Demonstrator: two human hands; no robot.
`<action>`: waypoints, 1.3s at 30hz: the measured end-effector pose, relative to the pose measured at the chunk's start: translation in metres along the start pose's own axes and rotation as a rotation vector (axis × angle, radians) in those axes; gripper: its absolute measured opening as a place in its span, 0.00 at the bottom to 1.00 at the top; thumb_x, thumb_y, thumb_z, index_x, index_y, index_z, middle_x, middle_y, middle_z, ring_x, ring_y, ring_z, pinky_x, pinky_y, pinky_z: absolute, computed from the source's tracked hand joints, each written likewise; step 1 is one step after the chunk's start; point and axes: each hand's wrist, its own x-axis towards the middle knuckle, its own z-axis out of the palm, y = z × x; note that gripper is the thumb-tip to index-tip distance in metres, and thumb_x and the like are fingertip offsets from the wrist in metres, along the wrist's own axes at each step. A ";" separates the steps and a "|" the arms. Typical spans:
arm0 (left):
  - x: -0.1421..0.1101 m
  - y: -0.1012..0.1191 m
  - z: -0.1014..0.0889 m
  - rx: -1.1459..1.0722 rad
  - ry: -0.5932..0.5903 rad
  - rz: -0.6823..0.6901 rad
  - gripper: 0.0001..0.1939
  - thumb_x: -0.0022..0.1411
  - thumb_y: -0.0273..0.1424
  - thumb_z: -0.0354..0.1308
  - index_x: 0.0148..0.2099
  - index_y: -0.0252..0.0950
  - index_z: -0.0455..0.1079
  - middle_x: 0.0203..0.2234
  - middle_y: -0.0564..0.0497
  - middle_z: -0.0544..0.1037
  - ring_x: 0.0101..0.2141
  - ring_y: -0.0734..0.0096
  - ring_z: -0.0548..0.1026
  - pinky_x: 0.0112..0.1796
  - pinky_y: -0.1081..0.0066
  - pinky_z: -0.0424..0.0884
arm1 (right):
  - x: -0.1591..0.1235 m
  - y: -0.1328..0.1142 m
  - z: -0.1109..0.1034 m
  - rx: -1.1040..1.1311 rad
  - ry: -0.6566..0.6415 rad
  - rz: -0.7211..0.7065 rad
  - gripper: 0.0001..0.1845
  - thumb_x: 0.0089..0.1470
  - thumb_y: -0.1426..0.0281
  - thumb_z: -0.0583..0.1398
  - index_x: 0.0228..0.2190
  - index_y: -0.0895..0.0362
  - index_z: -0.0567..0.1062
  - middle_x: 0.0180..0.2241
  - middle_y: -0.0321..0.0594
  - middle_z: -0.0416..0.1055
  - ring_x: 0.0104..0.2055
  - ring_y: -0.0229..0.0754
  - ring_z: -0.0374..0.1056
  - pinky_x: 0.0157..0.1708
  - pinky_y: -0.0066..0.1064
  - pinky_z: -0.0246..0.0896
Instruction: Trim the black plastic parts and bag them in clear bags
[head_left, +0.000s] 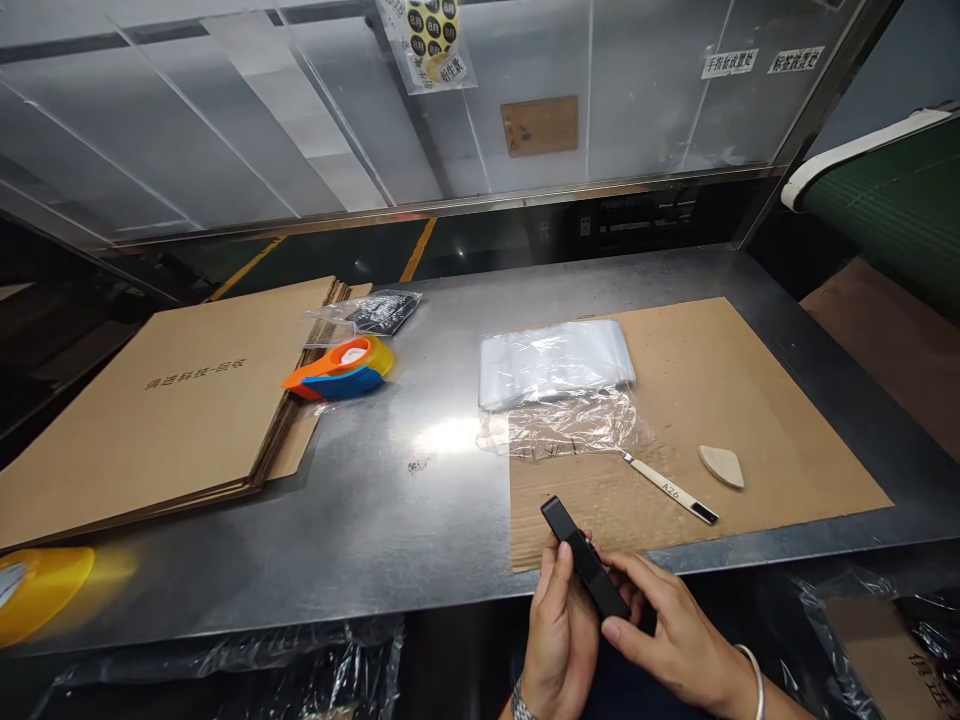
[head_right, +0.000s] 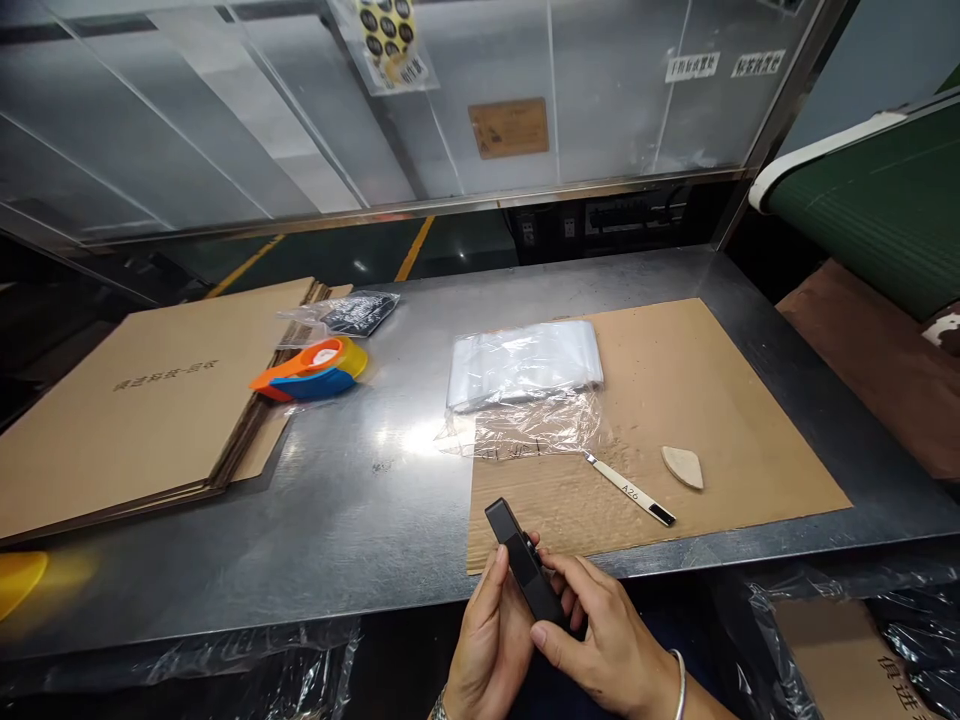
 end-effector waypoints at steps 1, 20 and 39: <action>-0.001 0.000 0.000 0.024 -0.008 0.013 0.13 0.58 0.37 0.56 0.44 0.37 0.65 0.35 0.49 0.72 0.36 0.69 0.70 0.37 0.69 0.64 | -0.001 0.000 0.001 -0.003 0.004 -0.007 0.24 0.52 0.64 0.58 0.50 0.54 0.63 0.39 0.41 0.67 0.35 0.40 0.64 0.31 0.29 0.63; 0.002 0.000 -0.002 0.112 -0.087 -0.032 0.14 0.59 0.41 0.52 0.39 0.34 0.61 0.30 0.50 0.67 0.26 0.75 0.65 0.23 0.76 0.60 | 0.032 0.106 -0.125 -1.003 0.593 0.020 0.20 0.56 0.67 0.48 0.45 0.63 0.70 0.46 0.57 0.66 0.47 0.61 0.58 0.40 0.56 0.58; 0.003 -0.004 -0.002 0.221 0.248 -0.005 0.22 0.49 0.40 0.63 0.45 0.37 0.68 0.41 0.47 0.74 0.48 0.62 0.68 0.47 0.68 0.64 | 0.002 -0.024 -0.020 -0.502 -0.056 -0.646 0.21 0.54 0.81 0.53 0.51 0.65 0.63 0.41 0.53 0.62 0.43 0.45 0.60 0.40 0.36 0.63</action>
